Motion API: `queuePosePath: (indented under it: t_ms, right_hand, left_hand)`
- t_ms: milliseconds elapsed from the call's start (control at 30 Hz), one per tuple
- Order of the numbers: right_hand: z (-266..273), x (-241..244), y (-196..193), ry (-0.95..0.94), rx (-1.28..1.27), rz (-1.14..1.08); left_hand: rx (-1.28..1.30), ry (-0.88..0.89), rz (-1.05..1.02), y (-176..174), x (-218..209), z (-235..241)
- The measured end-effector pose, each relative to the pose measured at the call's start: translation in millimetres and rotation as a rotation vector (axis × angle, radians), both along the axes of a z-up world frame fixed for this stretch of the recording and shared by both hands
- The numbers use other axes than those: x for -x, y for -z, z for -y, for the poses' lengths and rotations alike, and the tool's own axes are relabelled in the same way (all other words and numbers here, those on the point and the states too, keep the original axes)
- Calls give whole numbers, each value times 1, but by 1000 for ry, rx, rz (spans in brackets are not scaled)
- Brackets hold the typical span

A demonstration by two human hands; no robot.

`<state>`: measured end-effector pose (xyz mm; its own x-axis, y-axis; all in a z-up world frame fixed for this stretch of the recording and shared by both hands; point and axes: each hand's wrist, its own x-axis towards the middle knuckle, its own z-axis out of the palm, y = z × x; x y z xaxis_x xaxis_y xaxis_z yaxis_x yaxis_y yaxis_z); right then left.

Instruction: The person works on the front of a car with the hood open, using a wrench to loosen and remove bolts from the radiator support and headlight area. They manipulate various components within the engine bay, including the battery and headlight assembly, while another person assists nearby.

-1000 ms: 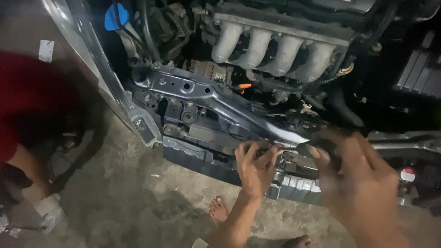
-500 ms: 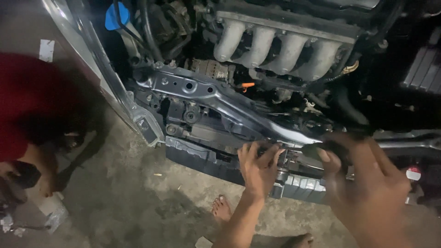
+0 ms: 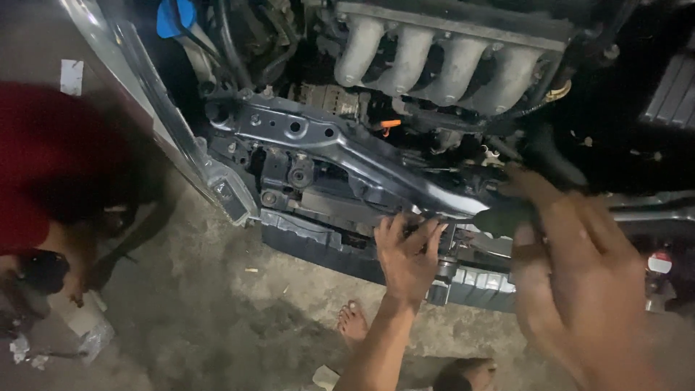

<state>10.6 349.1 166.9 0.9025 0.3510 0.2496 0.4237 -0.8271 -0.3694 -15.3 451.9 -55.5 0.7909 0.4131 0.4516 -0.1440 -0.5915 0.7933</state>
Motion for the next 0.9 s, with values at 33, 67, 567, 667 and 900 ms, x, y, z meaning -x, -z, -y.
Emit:
queuePosePath:
  t_ms: [33,67,567,667,900]
  right_hand:
    - [-2,0,-5,33,81,-72]
    - [-4,0,-11,67,161,-143]
    - [7,32,9,101,303,207]
    - [20,31,15,65,315,240]
    - [21,37,12,117,296,207]
  left_hand:
    - [-1,4,14,1,0,-1]
    - [-1,7,29,1,0,-1]
    - [-43,-8,-50,-1,-1,1]
    - [-70,-15,-49,-5,-3,3]
    - [-66,-58,0,4,2,11]
